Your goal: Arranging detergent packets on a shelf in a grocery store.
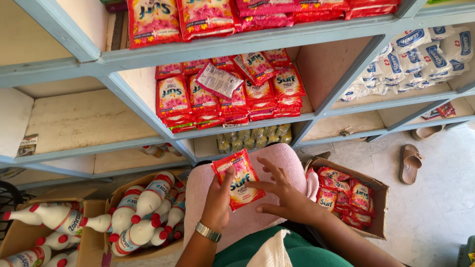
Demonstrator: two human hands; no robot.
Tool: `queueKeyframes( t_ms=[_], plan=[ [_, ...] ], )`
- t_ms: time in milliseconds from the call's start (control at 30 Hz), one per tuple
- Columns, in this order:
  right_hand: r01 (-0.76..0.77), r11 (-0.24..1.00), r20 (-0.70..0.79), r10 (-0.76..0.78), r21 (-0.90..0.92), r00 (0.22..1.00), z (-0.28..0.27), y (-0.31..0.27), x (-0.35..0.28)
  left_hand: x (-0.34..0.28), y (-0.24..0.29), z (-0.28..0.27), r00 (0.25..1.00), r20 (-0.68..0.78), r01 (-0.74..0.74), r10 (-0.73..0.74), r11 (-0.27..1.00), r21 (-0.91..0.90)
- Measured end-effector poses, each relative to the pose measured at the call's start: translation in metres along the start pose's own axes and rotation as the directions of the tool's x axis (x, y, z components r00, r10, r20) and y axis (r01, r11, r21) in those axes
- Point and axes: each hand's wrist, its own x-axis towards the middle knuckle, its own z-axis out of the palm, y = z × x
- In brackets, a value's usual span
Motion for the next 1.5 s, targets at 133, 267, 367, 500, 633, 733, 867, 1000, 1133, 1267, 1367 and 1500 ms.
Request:
queueKeyframes(
  t_ms=[133, 267, 367, 500, 633, 733, 867, 1000, 1133, 1267, 1367, 1500],
  plan=[
    [0.02, 0.981, -0.102, -0.001, 0.193, 0.995, 0.003, 0.021, -0.004, -0.001, -0.008, -0.004, 0.992, 0.039, -0.128, 0.123, 0.976, 0.177],
    [-0.024, 0.907, -0.205, 0.121, 0.421, 0.971, 0.003, 0.033, -0.002, -0.005, -0.013, -0.003, 0.918, 0.27, -0.36, 0.292, 0.898, 0.254],
    [0.056, 0.847, -0.218, 0.072, 0.529, 0.973, 0.003, 0.035, 0.0, -0.014, -0.009, 0.004, 0.868, 0.382, -0.442, 0.318, 0.845, 0.302],
    [0.111, 0.832, -0.205, 0.004, 0.544, 0.979, 0.005, 0.028, -0.005, -0.027, -0.007, 0.015, 0.848, 0.446, -0.42, 0.288, 0.877, 0.233],
    [0.027, 0.73, -0.125, 0.08, 0.683, 0.989, 0.012, 0.036, -0.009, -0.032, 0.0, 0.021, 0.805, 0.496, -0.44, 0.326, 0.888, 0.13],
    [-0.009, 0.783, -0.14, 0.122, 0.622, 0.983, 0.021, 0.053, -0.014, -0.025, -0.007, 0.013, 0.745, 0.477, -0.655, 0.467, 0.647, 0.39],
    [0.003, 0.653, -0.119, 0.133, 0.757, 0.984, 0.034, 0.073, -0.015, -0.02, -0.011, 0.007, 0.688, 0.522, -0.723, 0.505, 0.545, 0.425],
    [0.018, 0.537, -0.129, 0.17, 0.844, 0.977, 0.05, 0.101, -0.019, -0.024, -0.005, 0.01, 0.774, 0.48, -0.602, 0.413, 0.714, 0.357],
    [-0.049, 0.523, -0.039, 0.156, 0.851, 0.987, 0.031, 0.052, -0.007, -0.005, -0.025, 0.001, 0.825, 0.452, -0.455, 0.34, 0.873, 0.174],
    [-0.203, 0.603, 0.03, 0.285, 0.771, 0.958, 0.035, 0.041, -0.001, -0.003, -0.014, 0.009, 0.989, 0.06, 0.124, -0.133, 0.983, 0.132],
    [-0.278, 0.485, 0.077, 0.394, 0.829, 0.916, 0.052, 0.06, -0.004, 0.025, -0.054, -0.016, 0.974, 0.104, 0.196, -0.2, 0.98, 0.044],
    [-0.295, 0.247, 0.146, 0.487, 0.923, 0.861, 0.065, 0.082, -0.004, 0.048, -0.089, -0.036, 0.962, 0.164, 0.234, -0.217, 0.968, -0.092]
  ],
)
